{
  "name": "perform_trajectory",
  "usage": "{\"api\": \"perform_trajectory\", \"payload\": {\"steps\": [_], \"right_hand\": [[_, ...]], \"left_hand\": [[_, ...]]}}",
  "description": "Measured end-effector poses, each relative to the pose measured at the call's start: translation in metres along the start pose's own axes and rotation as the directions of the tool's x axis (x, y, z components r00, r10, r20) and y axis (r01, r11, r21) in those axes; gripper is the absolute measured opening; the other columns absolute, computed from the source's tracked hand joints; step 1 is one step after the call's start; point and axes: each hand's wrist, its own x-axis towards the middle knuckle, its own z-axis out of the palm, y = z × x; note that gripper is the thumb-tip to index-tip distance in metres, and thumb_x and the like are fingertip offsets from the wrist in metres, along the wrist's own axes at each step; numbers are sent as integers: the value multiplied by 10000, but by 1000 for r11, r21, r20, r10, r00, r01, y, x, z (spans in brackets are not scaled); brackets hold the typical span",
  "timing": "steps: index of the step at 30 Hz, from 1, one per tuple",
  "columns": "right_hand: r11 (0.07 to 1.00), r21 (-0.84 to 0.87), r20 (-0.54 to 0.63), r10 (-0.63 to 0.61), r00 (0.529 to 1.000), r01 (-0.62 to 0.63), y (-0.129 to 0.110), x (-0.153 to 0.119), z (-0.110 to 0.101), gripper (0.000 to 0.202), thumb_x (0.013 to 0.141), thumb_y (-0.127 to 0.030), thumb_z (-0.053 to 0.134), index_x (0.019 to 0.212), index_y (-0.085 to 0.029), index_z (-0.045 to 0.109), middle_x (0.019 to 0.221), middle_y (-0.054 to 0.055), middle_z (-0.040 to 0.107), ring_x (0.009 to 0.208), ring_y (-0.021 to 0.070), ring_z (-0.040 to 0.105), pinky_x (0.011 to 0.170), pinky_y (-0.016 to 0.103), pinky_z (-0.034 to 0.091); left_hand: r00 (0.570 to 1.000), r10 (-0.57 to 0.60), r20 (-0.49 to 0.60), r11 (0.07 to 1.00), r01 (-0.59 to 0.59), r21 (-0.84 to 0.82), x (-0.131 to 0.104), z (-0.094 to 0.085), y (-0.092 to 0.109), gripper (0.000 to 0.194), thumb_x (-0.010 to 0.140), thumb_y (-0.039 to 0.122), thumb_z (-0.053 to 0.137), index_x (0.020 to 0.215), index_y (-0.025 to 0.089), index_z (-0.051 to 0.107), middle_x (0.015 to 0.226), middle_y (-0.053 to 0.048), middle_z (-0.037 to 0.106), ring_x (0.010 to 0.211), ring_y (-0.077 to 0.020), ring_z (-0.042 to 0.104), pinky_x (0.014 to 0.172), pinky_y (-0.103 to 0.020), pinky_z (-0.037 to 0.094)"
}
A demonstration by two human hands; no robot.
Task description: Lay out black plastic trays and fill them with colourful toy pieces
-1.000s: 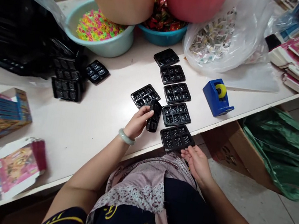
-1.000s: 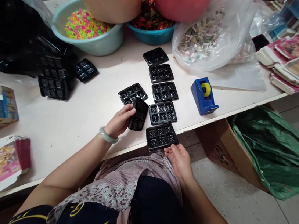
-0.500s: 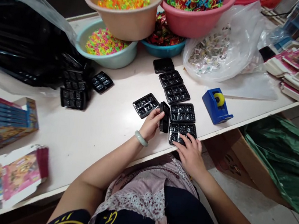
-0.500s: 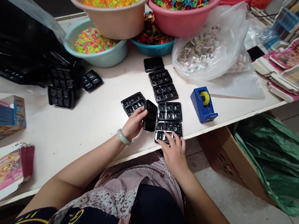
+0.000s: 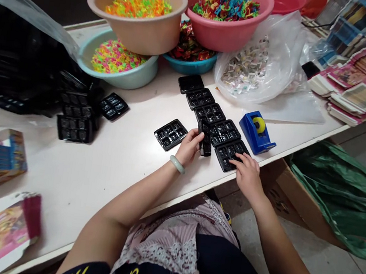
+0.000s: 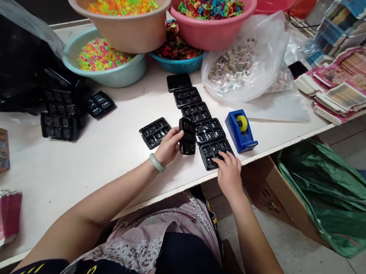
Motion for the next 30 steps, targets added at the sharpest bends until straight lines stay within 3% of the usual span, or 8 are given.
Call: {"api": "perform_trajectory", "payload": {"steps": [5, 8, 12, 17, 20, 23, 26, 30], "right_hand": [[1000, 1, -71, 27, 997, -27, 12, 2, -3, 338, 875, -95, 420, 1017, -206, 707, 1249, 98, 614, 1279, 291, 439, 1059, 546, 349], [999, 50, -123, -1, 992, 8, 11, 4, -9, 298, 900, -142, 434, 1020, -197, 701, 1223, 105, 625, 1249, 279, 472, 1043, 515, 388], [984, 128, -82, -110, 990, 120, -3, 28, -14, 286, 931, -212, 443, 1092, -199, 679, 1223, 93, 634, 1215, 248, 508, 1035, 453, 412], [966, 48, 190, -259, 947, 254, -47, 108, 3, 393, 940, -293, 465, 1316, -237, 564, 1429, 77, 502, 1365, 279, 374, 1124, 515, 290], [966, -28, 353, -231, 907, 257, -75, 159, 26, 534, 912, -369, 528, 1425, -244, 451, 1544, 83, 340, 1445, 325, 225, 1150, 571, 204], [977, -68, 472, -148, 869, 204, -86, 189, 47, 630, 892, -471, 543, 1459, -238, 400, 1590, 93, 221, 1468, 370, 119, 1147, 612, 154], [984, -100, 514, -78, 854, 150, -78, 196, 58, 635, 899, -509, 516, 1456, -223, 407, 1596, 114, 189, 1472, 375, 82, 1143, 623, 135], [978, -136, 476, -74, 876, 156, -59, 194, 59, 572, 918, -434, 514, 1443, -224, 428, 1587, 119, 218, 1474, 354, 98, 1152, 608, 122]], "left_hand": [[996, -35, 76, 999, 33, 25, 1, -2, 4, 338, 676, 363, 796, 924, 188, 647, 918, -8, 619, 817, -119, 570, 683, -219, 467], [999, 37, 37, 999, -38, 26, 14, -16, 26, 373, 655, 389, 807, 920, 187, 641, 892, -11, 626, 809, -123, 576, 694, -226, 474], [967, 189, -171, 981, -177, 84, 61, -47, 75, 367, 646, 418, 801, 859, 206, 591, 831, 5, 611, 737, -121, 566, 612, -223, 456], [953, 54, -299, 972, 19, 235, 136, -79, 118, 352, 650, 415, 786, 776, 208, 530, 759, 14, 569, 609, -113, 519, 534, -238, 390], [948, -26, -317, 959, 113, 261, 169, -84, 122, 357, 625, 413, 792, 771, 203, 544, 717, 10, 569, 578, -117, 516, 520, -242, 375], [940, -76, -334, 965, 154, 214, 192, -83, 117, 347, 600, 399, 796, 756, 195, 562, 638, 17, 547, 529, -106, 483, 490, -230, 348], [958, -97, -270, 974, 147, 170, 208, -82, 106, 368, 572, 411, 810, 770, 194, 587, 645, 17, 570, 536, -104, 495, 490, -227, 351], [983, -107, -149, 981, 129, 144, 218, -77, 93, 443, 550, 474, 823, 810, 199, 593, 701, 19, 596, 577, -104, 529, 515, -223, 361]]}}
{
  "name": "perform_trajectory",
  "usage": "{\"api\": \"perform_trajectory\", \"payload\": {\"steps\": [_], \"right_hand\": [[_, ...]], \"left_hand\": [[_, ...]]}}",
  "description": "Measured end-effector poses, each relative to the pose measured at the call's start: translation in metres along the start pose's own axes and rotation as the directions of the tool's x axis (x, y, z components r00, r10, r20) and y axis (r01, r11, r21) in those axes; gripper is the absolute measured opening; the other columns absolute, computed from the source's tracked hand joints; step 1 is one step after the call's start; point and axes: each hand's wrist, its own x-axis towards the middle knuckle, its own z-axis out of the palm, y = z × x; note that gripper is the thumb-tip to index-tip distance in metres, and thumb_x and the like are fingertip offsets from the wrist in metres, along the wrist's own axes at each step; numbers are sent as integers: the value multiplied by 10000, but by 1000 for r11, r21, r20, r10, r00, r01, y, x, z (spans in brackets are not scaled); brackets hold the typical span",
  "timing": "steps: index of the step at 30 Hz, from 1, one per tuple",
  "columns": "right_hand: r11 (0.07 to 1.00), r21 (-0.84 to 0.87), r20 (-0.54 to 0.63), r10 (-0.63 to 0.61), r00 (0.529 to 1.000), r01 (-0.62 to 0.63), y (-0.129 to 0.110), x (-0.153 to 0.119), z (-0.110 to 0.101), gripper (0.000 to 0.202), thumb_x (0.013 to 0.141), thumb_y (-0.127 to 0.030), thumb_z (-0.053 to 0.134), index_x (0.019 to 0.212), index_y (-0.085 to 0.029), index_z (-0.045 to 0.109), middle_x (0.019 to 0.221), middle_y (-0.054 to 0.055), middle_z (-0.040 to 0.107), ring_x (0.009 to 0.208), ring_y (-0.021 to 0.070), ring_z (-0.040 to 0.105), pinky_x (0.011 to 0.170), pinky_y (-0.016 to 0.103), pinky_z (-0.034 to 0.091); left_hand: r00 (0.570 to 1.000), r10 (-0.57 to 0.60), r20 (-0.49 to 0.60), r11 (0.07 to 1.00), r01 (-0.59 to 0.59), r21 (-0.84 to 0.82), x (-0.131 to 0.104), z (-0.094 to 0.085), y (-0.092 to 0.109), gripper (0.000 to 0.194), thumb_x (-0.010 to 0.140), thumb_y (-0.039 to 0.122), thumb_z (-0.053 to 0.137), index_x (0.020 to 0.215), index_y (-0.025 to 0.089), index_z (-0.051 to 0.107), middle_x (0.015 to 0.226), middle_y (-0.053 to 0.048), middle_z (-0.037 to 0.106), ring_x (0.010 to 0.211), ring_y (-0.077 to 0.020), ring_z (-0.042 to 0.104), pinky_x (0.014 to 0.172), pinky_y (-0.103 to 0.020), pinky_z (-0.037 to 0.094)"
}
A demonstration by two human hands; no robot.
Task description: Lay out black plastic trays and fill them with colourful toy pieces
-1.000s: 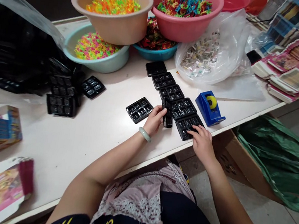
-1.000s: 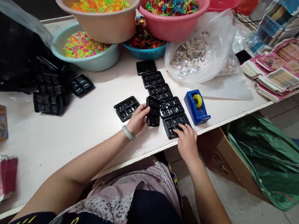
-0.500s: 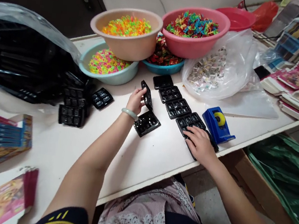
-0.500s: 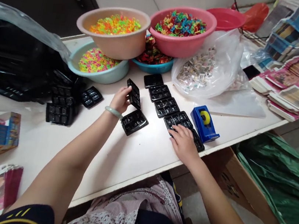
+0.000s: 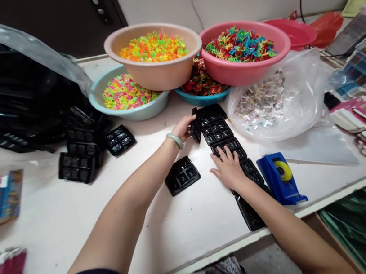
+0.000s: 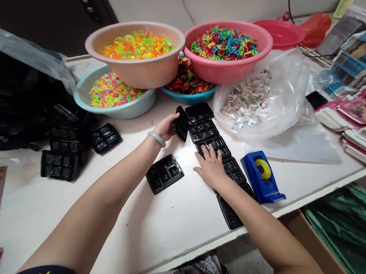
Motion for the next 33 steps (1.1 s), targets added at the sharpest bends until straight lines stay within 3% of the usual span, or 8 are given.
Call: {"api": "perform_trajectory", "payload": {"steps": [9, 15, 18, 20, 22, 25, 29, 33], "right_hand": [[999, 30, -46, 31, 998, -30, 19, 6, -4, 482, 938, -355, 491, 1407, -246, 482, 1571, 124, 265, 1471, 353, 122, 1150, 598, 127], [994, 90, -94, -57, 994, 66, 10, -4, -11, 431, 932, -343, 504, 1357, -276, 536, 1549, 83, 329, 1465, 307, 177, 1161, 574, 132], [993, 90, -181, -64, 981, 81, 11, -28, -26, 399, 941, -302, 477, 1329, -250, 557, 1489, 78, 430, 1431, 279, 276, 1167, 548, 148], [997, 83, -313, 24, 949, 2, 25, -53, -38, 410, 948, -316, 459, 1343, -235, 534, 1465, 88, 455, 1408, 279, 316, 1160, 541, 176], [982, 81, -446, 190, 875, -172, 47, -80, -48, 498, 930, -370, 488, 1395, -193, 462, 1481, 139, 413, 1406, 326, 304, 1135, 567, 210], [908, 105, -484, 404, 776, -407, 81, -111, -51, 775, 840, -445, 606, 1471, -110, 306, 1481, 248, 352, 1366, 416, 332, 1050, 597, 318], [878, 164, -382, 477, 792, -450, 106, -119, -35, 815, 815, -363, 603, 1504, -136, 233, 1362, 218, 510, 1162, 357, 555, 908, 483, 471], [858, 178, -383, 512, 769, -482, 127, -121, -31, 772, 809, -333, 584, 1494, -150, 276, 1301, 177, 579, 1072, 333, 607, 877, 457, 488]], "left_hand": [[986, 137, 93, 989, -132, -66, -13, 10, 2, 503, 514, 469, 860, 810, 199, 555, 673, 38, 568, 589, -81, 508, 495, -186, 335], [978, 181, -102, 982, -185, -31, -28, 1, 1, 458, 562, 475, 828, 789, 201, 538, 715, 30, 582, 616, -91, 529, 493, -187, 362], [973, 199, -114, 980, -200, 1, -41, -7, -1, 452, 567, 475, 821, 806, 198, 555, 739, 25, 587, 636, -99, 543, 500, -189, 381], [970, 234, -73, 972, -233, 14, -50, -12, -3, 449, 562, 459, 825, 826, 197, 574, 769, 20, 596, 657, -102, 551, 506, -185, 393], [965, 262, -23, 964, -261, 39, -58, -14, -4, 434, 573, 448, 821, 841, 194, 593, 802, 11, 603, 677, -103, 551, 508, -177, 399], [961, 275, 18, 957, -276, 85, -65, -10, -4, 416, 584, 444, 812, 849, 191, 614, 822, -1, 603, 696, -106, 545, 505, -166, 398], [966, 260, 13, 963, -260, 70, -65, 8, -6, 422, 563, 443, 816, 829, 192, 606, 798, 5, 598, 693, -111, 545, 511, -178, 408], [966, 257, 7, 965, -257, 54, -67, 19, -9, 417, 567, 435, 817, 834, 195, 604, 809, 8, 598, 701, -113, 551, 523, -185, 420]]}}
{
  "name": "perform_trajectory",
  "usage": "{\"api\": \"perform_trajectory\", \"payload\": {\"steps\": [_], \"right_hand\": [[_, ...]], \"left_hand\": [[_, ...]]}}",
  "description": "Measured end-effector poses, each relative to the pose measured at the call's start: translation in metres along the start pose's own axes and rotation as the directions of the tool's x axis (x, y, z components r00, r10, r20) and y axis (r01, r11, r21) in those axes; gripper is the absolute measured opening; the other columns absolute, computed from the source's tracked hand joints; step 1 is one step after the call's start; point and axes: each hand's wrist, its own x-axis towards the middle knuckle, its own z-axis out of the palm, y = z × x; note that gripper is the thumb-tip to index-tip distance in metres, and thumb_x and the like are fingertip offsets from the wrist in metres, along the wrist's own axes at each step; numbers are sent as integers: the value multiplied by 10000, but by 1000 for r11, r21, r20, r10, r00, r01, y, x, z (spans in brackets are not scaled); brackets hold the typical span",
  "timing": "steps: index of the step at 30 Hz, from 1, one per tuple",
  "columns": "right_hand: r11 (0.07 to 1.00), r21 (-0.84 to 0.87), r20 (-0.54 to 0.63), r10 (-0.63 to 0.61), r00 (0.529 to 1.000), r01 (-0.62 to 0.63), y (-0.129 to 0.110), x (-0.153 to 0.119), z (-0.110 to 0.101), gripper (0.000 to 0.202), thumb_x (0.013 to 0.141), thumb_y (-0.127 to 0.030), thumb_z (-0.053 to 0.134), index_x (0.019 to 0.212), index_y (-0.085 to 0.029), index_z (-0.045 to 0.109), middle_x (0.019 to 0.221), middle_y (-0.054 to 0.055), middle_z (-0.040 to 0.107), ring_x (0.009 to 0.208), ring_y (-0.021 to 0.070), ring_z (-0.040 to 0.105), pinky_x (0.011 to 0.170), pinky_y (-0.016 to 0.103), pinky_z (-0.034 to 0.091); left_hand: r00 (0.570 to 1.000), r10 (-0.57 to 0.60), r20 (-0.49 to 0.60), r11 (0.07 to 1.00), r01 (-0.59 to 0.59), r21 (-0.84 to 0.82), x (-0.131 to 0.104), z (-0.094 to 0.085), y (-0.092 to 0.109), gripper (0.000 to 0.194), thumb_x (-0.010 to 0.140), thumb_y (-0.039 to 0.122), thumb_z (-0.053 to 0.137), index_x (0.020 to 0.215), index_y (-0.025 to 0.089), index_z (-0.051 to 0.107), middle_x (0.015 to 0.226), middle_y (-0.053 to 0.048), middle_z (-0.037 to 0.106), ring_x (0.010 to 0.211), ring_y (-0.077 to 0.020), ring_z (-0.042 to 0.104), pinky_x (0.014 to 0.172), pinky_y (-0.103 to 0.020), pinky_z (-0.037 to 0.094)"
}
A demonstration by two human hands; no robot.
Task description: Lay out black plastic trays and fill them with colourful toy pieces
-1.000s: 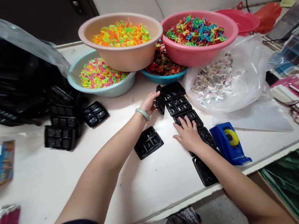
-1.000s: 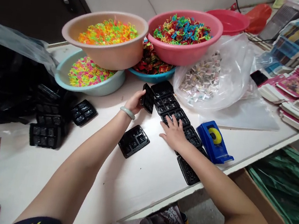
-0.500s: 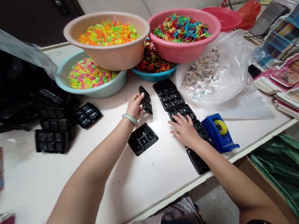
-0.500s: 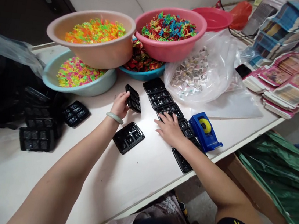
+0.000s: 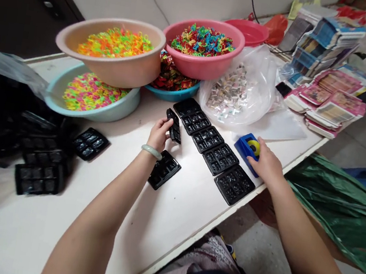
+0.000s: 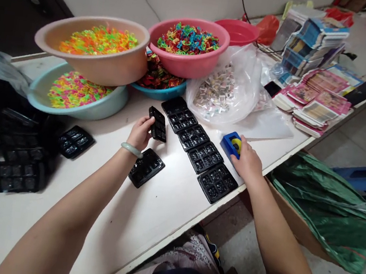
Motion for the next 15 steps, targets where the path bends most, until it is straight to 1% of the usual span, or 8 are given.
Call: {"api": "perform_trajectory", "payload": {"steps": [3, 5, 7, 9, 10, 11, 12, 15], "right_hand": [[1000, -4, -13, 14, 1000, -14, 9, 5, -11, 819, 796, -382, 616, 1491, -121, 269, 1325, 196, 559, 1111, 351, 585, 895, 481, 477], [996, 9, -75, -84, 994, 85, -2, 9, -17, 787, 809, -428, 619, 1464, -105, 326, 1383, 210, 505, 1224, 370, 506, 974, 510, 428], [960, 64, -106, -266, 958, 273, -34, 17, -16, 648, 855, -440, 575, 1403, -125, 433, 1398, 183, 500, 1288, 348, 451, 1048, 506, 369], [870, 165, -47, -464, 885, 465, -81, 30, -5, 489, 907, -396, 508, 1342, -173, 517, 1352, 130, 556, 1274, 297, 472, 1078, 475, 350], [827, 207, 3, -535, 845, 523, -106, 38, 4, 446, 922, -365, 484, 1329, -191, 535, 1337, 109, 573, 1269, 282, 478, 1084, 467, 345], [805, 224, 52, -573, 818, 549, -130, 48, 15, 429, 928, -338, 471, 1327, -196, 544, 1348, 97, 568, 1282, 279, 466, 1092, 467, 336], [806, 212, 101, -580, 808, 552, -153, 57, 26, 431, 930, -315, 469, 1337, -192, 540, 1384, 94, 540, 1313, 289, 433, 1103, 476, 319], [838, 122, 200, -545, 814, 531, -198, 86, 61, 503, 929, -301, 482, 1414, -170, 462, 1521, 102, 376, 1411, 347, 278, 1131, 535, 246]], "left_hand": [[1000, 6, 5, 1000, -6, 19, -1, -2, -1, 415, 570, 431, 819, 850, 199, 619, 810, 6, 605, 703, -116, 556, 517, -181, 409], [1000, 6, -5, 1000, -5, 28, 1, -4, -1, 413, 575, 435, 819, 854, 200, 623, 808, 5, 607, 710, -117, 558, 521, -182, 407], [999, 8, -31, 1000, -7, 28, 6, -4, -1, 412, 580, 442, 815, 849, 200, 617, 813, 3, 607, 723, -119, 558, 530, -186, 410], [998, 20, -55, 999, -19, 30, 14, -3, -1, 402, 588, 441, 807, 846, 202, 612, 826, -3, 610, 742, -125, 558, 542, -188, 413], [998, 27, -65, 999, -24, 32, 18, -3, -1, 391, 593, 434, 800, 847, 204, 611, 835, -5, 613, 750, -127, 558, 546, -188, 410], [997, 33, -77, 999, -31, 35, 22, -2, 0, 375, 600, 422, 792, 848, 206, 611, 844, -5, 616, 757, -129, 558, 549, -187, 404], [995, 38, -87, 999, -35, 36, 26, -1, 0, 355, 606, 406, 782, 848, 209, 611, 853, -5, 620, 763, -130, 558, 552, -187, 397], [993, 58, -104, 998, -56, 25, 37, -2, 2, 308, 614, 351, 759, 849, 213, 616, 867, 1, 628, 772, -130, 560, 564, -191, 379]]}}
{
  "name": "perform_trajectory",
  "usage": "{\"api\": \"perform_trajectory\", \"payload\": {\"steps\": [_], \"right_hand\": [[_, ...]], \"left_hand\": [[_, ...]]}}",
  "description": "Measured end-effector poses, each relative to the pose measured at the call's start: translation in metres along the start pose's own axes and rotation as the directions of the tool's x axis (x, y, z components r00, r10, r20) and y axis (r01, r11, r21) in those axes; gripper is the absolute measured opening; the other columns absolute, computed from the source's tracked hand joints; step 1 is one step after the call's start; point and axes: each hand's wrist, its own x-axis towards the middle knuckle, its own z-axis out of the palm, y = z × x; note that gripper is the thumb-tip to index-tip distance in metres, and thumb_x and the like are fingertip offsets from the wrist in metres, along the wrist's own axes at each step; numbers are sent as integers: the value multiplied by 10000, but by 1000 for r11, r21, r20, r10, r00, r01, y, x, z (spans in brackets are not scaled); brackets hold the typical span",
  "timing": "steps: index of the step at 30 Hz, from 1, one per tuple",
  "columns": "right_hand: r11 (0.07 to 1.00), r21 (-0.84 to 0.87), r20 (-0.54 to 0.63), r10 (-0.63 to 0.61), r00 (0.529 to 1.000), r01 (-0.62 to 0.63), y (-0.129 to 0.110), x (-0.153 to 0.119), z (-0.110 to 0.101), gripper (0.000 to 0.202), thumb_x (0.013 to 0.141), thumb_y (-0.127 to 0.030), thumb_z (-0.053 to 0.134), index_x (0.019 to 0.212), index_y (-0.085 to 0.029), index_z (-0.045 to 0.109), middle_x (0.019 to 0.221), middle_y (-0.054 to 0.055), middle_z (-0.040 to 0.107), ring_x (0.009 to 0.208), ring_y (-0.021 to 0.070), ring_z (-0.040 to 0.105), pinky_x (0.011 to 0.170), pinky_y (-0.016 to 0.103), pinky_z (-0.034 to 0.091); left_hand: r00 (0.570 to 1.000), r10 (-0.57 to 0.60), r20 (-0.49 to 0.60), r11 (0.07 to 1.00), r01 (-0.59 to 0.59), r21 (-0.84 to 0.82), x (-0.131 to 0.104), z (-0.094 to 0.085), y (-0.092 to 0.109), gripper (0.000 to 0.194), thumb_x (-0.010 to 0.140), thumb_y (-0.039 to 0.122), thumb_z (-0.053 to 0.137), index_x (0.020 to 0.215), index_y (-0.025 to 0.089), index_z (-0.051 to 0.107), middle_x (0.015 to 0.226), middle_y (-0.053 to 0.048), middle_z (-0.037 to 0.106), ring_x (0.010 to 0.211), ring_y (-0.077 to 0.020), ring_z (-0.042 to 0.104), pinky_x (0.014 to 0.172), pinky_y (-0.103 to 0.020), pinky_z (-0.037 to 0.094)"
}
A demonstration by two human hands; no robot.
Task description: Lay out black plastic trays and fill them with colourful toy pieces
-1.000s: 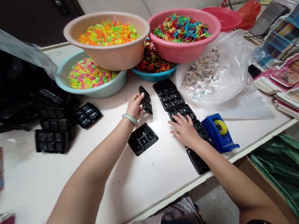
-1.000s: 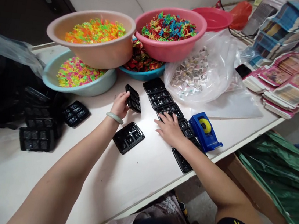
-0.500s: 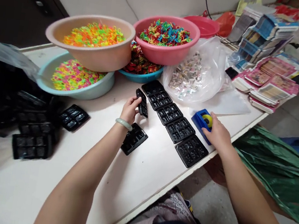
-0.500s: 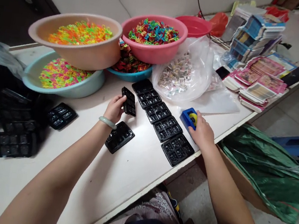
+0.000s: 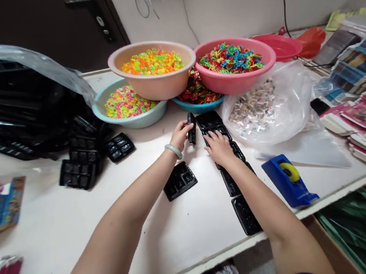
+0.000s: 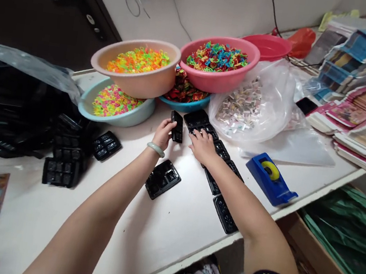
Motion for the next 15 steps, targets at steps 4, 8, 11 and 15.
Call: {"api": "perform_trajectory", "payload": {"steps": [4, 8, 11, 15], "right_hand": [[999, -41, 24, 13, 1000, -12, 1, 34, 20, 572, 941, -356, 468, 1472, -168, 366, 1573, 93, 270, 1448, 368, 170, 1139, 584, 191], [997, -77, 58, 33, 998, -28, 5, 43, 26, 575, 936, -378, 480, 1457, -152, 389, 1529, 114, 360, 1434, 354, 219, 1142, 585, 186], [995, -95, 60, 34, 998, -29, 8, 46, 29, 556, 936, -352, 480, 1447, -148, 404, 1504, 127, 400, 1415, 344, 267, 1139, 579, 200], [1000, -15, 11, 19, 1000, -19, 9, 43, 27, 523, 904, -293, 527, 1405, -157, 464, 1508, 132, 392, 1414, 351, 272, 1135, 589, 204]], "left_hand": [[1000, 18, 21, 999, -17, -41, 9, -7, 0, 298, 630, 338, 747, 865, 205, 621, 867, 1, 624, 760, -124, 549, 565, -192, 372], [1000, 1, 19, 999, 0, -50, 13, -16, -4, 314, 645, 349, 743, 891, 198, 619, 882, 4, 620, 755, -111, 544, 561, -179, 359], [1000, 14, 24, 998, -12, -55, 15, -22, -8, 316, 658, 352, 740, 904, 195, 620, 902, 1, 622, 761, -109, 543, 576, -177, 368], [997, 45, 63, 997, -41, -62, 10, -34, -8, 307, 685, 362, 734, 926, 201, 630, 936, -4, 630, 800, -116, 553, 621, -183, 401]]}}
